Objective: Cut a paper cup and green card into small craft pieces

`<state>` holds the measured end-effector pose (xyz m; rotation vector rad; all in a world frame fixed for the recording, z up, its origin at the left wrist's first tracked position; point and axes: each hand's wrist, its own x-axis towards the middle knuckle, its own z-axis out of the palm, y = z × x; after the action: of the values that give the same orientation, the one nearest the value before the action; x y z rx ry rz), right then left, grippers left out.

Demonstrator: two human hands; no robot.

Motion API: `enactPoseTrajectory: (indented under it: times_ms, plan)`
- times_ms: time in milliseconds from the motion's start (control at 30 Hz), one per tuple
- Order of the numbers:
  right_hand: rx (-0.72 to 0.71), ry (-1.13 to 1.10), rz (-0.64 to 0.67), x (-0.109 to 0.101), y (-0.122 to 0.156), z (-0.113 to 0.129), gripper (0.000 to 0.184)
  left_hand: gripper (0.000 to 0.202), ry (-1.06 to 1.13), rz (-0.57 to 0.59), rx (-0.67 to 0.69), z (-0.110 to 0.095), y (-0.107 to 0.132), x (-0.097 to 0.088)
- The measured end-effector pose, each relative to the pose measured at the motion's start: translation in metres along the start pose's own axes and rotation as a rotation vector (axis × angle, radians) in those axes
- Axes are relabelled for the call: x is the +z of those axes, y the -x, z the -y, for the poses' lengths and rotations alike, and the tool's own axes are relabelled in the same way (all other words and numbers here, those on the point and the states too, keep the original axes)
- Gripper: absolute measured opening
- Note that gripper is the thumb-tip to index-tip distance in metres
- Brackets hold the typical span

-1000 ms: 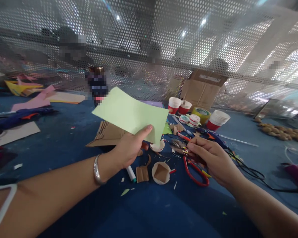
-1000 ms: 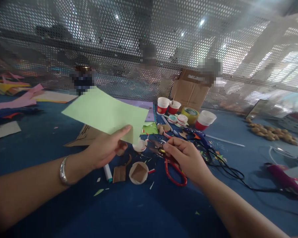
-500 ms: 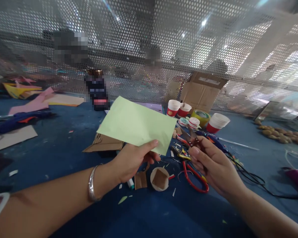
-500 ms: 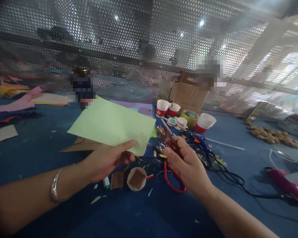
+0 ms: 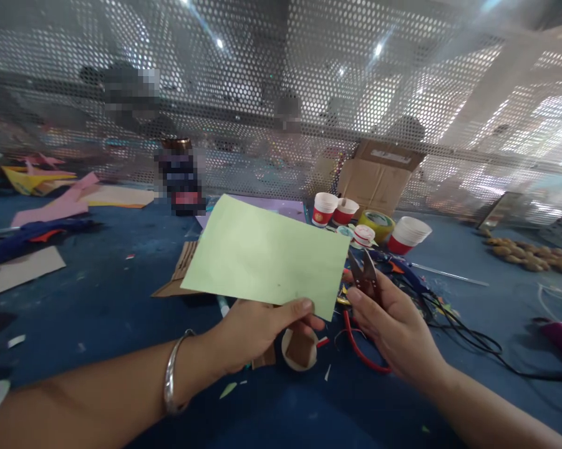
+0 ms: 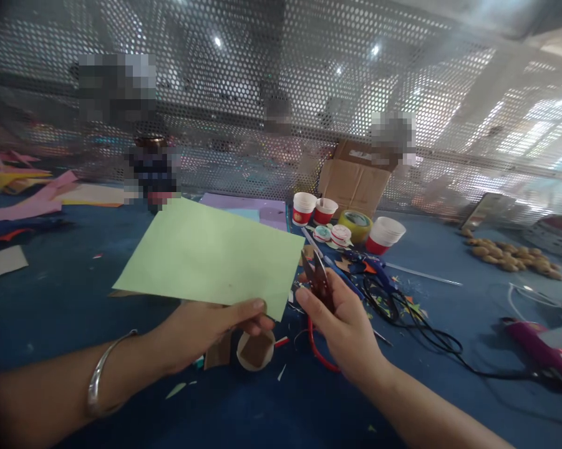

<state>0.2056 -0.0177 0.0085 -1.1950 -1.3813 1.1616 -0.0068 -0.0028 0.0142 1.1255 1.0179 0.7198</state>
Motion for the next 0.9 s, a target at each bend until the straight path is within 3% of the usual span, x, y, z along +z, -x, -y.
enactPoseTrajectory:
  times_ms: [233, 467, 633, 767, 900]
  plan:
    - [0.021, 0.006, -0.004, 0.002, -0.002, -0.005, 0.028, 0.047, -0.243, 0.062, -0.122, 0.009, 0.004, -0.004]
    - [-0.022, -0.03, -0.069, 0.001, -0.002, -0.006, 0.026, 0.041, 0.006, 0.087, -0.044, -0.002, 0.001, 0.002]
    - [-0.063, 0.072, -0.1, -0.004, -0.002, -0.008, 0.024, 0.034, 0.027, 0.053, 0.004, -0.007, -0.001, 0.002]
    - [-0.115, 0.193, -0.143, -0.009, -0.001, -0.005, 0.033, 0.031, 0.128, -0.012, 0.033, -0.006, -0.005, -0.002]
    - [-0.103, 0.235, -0.106, -0.013, 0.0, -0.001, 0.044, 0.03, 0.189, -0.073, 0.068, -0.006, -0.011, -0.006]
